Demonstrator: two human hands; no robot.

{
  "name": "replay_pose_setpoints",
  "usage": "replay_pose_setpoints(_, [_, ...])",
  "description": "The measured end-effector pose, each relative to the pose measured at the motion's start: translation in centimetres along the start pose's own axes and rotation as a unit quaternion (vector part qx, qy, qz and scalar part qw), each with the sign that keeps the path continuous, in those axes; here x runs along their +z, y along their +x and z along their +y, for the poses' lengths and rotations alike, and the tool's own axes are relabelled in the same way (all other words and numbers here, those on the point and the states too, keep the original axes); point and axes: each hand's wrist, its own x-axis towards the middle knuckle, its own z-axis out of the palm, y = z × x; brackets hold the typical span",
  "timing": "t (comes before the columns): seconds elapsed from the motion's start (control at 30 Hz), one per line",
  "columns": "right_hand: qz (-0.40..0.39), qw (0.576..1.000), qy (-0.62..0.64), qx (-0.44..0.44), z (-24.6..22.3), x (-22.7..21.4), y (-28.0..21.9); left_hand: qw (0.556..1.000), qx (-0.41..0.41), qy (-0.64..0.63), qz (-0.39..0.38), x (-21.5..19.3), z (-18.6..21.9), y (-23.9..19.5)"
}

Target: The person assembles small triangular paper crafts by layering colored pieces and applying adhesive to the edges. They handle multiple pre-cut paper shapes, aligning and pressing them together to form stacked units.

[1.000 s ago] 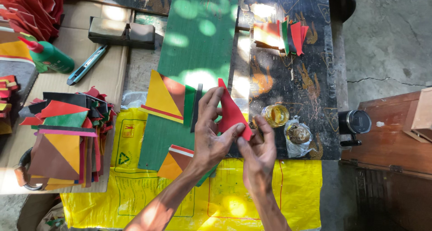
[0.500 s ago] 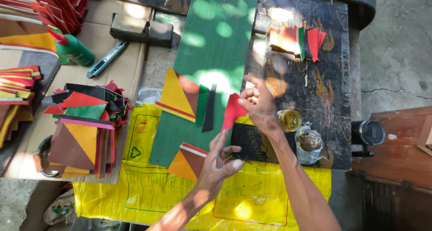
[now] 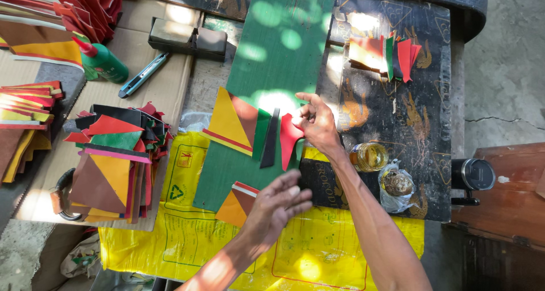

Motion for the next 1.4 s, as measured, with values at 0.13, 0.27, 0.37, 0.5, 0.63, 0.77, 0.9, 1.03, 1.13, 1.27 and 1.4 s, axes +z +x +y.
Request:
replay_pose_setpoints(0.13, [0.009, 0.999, 0.051, 0.005, 0.5, -0.2, 0.1, 0.992, -0.072, 0.089, -0.056, -1.1, 1.6, -4.0])
replay_pose_setpoints(0.27, [0.005, 0.999, 0.04, -0.011, 0.7, -0.4, 0.0, 0.988, -0.042, 0.127, -0.078, -2.0, 2.8, -4.8])
replay_pose_setpoints(0.37, [-0.006, 1.0, 0.02, -0.017, 0.5, -0.7, -0.3, 0.987, -0.02, 0.144, -0.062, -2.4, 3.3, -4.4])
replay_pose_setpoints(0.5, [-0.014, 0.999, 0.035, -0.007, 0.3, -0.7, -0.4, 0.99, -0.024, 0.119, -0.067, -2.8, 3.6, -4.3])
replay_pose_setpoints(0.63, [-0.003, 0.999, 0.003, -0.035, 0.0, -1.0, -0.5, 0.989, -0.01, 0.138, -0.058, -3.1, 4.3, -4.4])
replay_pose_setpoints(0.77, [0.028, 0.999, -0.023, -0.034, -2.0, -1.1, -1.0, 0.984, 0.06, 0.159, -0.054, -2.6, 5.7, -4.1])
replay_pose_setpoints(0.9, [0.106, 0.991, -0.066, -0.045, -6.8, -2.7, -2.3, 0.938, 0.185, 0.294, 0.007, -0.4, 8.0, -3.0])
replay_pose_setpoints(1.03, [0.114, 0.986, -0.041, -0.115, -11.6, -4.6, -5.0, 0.929, 0.274, 0.249, -0.019, 3.6, 9.8, 0.5])
replay_pose_setpoints(1.13, [0.139, 0.979, -0.022, -0.145, -13.5, -7.3, -7.5, 0.897, 0.31, 0.313, 0.04, 7.1, 11.0, 5.5])
replay_pose_setpoints(1.27, [0.286, 0.942, -0.008, -0.174, -12.1, -15.0, -6.9, 0.91, 0.237, 0.317, -0.125, 10.6, 13.4, 15.5])
replay_pose_setpoints(1.4, [0.324, 0.925, -0.113, -0.162, -6.6, -20.8, -2.4, 0.881, 0.21, 0.396, -0.154, 11.3, 13.2, 23.8])
